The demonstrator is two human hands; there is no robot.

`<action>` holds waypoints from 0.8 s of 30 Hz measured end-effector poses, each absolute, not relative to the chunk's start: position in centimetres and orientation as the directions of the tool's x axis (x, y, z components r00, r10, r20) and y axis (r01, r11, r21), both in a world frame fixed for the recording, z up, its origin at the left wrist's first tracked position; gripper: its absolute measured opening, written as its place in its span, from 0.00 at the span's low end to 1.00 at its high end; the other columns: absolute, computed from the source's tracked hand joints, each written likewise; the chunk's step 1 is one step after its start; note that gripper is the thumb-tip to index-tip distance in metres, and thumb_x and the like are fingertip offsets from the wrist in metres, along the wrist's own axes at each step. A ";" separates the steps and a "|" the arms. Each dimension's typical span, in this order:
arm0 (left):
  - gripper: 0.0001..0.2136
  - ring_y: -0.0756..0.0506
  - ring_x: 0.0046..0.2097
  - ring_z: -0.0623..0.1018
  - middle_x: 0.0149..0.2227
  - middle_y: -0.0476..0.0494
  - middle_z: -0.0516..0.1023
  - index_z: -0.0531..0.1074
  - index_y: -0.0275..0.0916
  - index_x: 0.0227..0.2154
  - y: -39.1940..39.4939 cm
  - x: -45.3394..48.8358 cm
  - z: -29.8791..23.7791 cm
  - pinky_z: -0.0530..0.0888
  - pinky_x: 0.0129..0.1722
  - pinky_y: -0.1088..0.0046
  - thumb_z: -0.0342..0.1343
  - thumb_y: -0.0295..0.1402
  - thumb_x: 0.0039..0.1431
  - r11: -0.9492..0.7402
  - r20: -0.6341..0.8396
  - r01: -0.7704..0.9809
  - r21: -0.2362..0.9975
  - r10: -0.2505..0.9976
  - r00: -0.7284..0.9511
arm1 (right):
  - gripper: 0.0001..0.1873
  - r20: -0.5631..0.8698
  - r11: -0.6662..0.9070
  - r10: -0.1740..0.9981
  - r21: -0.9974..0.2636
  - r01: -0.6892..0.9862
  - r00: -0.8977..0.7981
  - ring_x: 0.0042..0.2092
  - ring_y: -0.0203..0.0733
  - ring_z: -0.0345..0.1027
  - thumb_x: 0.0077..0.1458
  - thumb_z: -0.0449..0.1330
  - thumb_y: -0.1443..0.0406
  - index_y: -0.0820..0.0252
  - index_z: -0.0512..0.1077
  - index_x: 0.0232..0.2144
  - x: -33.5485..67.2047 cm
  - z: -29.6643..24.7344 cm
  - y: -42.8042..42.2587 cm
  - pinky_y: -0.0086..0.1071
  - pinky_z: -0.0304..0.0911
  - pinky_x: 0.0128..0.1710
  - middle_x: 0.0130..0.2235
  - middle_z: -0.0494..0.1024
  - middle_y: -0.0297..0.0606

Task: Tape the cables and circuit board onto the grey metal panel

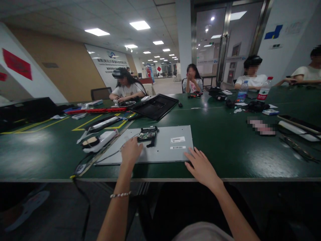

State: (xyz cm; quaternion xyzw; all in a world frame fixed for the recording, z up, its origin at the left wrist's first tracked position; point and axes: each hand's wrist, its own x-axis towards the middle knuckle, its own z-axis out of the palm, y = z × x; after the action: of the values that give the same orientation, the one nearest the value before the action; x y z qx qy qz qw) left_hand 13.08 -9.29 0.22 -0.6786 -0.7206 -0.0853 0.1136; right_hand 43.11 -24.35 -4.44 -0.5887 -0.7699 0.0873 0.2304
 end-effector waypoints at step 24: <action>0.17 0.34 0.50 0.76 0.45 0.24 0.78 0.78 0.30 0.42 4.5 15.6 0.3 0.70 0.48 0.59 0.45 0.27 0.60 0.030 0.261 0.998 0.051 0.964 -0.043 | 0.25 0.248 0.285 0.949 -0.408 0.867 -0.195 0.69 0.52 0.44 0.66 0.47 0.56 0.55 0.63 0.62 42.9 -4.9 -23.8 0.50 0.44 0.66 0.68 0.56 0.42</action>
State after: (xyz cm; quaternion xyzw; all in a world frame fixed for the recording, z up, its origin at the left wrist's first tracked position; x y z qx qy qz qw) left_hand 15.64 4.52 0.31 -0.6875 -0.7136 -0.1098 0.0772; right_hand 42.91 -23.76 -4.89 -0.5914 -0.7678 0.0889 0.2300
